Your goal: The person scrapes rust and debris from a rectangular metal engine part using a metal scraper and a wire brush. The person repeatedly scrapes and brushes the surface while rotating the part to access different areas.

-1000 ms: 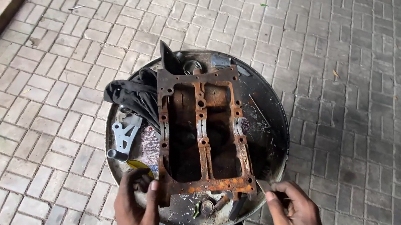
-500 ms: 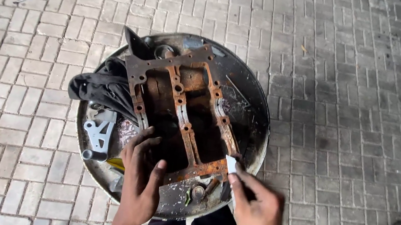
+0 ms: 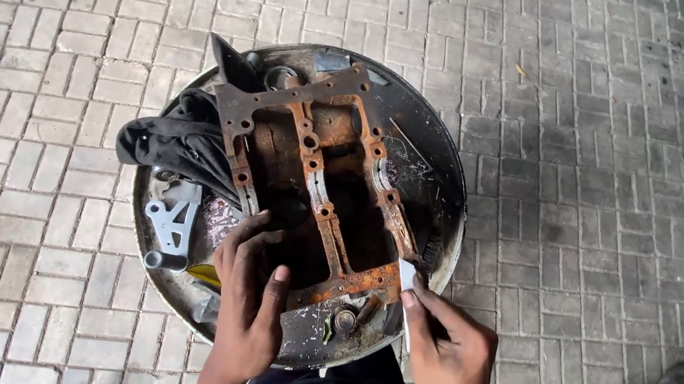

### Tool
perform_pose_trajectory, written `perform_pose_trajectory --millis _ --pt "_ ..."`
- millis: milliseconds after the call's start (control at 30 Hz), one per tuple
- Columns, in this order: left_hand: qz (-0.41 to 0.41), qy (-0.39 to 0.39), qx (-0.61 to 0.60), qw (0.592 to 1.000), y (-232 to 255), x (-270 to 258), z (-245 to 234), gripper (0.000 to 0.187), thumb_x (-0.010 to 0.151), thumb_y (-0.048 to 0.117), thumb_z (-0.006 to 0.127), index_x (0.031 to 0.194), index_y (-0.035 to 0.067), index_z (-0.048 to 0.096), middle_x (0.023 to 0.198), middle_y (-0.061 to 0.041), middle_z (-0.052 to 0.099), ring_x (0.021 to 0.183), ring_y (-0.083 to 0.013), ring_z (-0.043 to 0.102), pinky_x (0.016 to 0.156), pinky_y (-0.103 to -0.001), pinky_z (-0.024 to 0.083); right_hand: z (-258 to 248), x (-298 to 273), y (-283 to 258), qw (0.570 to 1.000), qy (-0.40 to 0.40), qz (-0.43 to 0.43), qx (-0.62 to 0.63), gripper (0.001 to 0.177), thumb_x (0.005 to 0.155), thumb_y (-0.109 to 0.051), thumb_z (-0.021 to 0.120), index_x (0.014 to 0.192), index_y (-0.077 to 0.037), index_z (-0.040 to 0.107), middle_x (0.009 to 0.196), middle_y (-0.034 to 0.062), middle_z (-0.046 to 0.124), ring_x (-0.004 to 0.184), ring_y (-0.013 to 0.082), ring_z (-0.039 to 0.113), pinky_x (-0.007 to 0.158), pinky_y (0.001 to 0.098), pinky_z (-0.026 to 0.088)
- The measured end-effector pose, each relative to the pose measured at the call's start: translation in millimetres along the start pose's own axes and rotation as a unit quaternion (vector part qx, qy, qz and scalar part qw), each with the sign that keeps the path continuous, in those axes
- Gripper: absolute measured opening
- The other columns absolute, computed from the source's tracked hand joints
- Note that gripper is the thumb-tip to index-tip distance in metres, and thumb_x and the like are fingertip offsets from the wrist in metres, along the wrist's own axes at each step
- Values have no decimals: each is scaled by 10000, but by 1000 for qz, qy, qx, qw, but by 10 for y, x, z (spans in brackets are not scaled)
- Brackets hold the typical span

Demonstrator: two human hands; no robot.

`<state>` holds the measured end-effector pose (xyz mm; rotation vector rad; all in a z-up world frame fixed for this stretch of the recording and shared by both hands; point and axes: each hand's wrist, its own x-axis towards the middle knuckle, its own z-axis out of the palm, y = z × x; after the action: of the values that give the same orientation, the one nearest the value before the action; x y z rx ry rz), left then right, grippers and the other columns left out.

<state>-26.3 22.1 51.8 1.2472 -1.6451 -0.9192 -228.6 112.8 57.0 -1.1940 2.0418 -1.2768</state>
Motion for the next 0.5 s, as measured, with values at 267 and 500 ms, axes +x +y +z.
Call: perform_pose_trajectory --millis 267,500 --pt "-20 -4 3 1000 -4 -16 0 438 1026 415 415 1292 109 580 1483 -115 475 1415 -269 363 1161 -457 272 17 31 20 999 -38 -20 -32 349 913 -258 680 1172 -37 756 768 80 746 257 50 373 185 233 245" --pt "9 7 5 1000 -16 2 26 430 1044 409 386 1264 99 586 1441 -126 499 1398 -263 413 1158 -430 254 149 -66 -59 997 -25 68 -18 364 848 -302 716 1104 -55 799 796 74 860 321 75 499 218 262 382"
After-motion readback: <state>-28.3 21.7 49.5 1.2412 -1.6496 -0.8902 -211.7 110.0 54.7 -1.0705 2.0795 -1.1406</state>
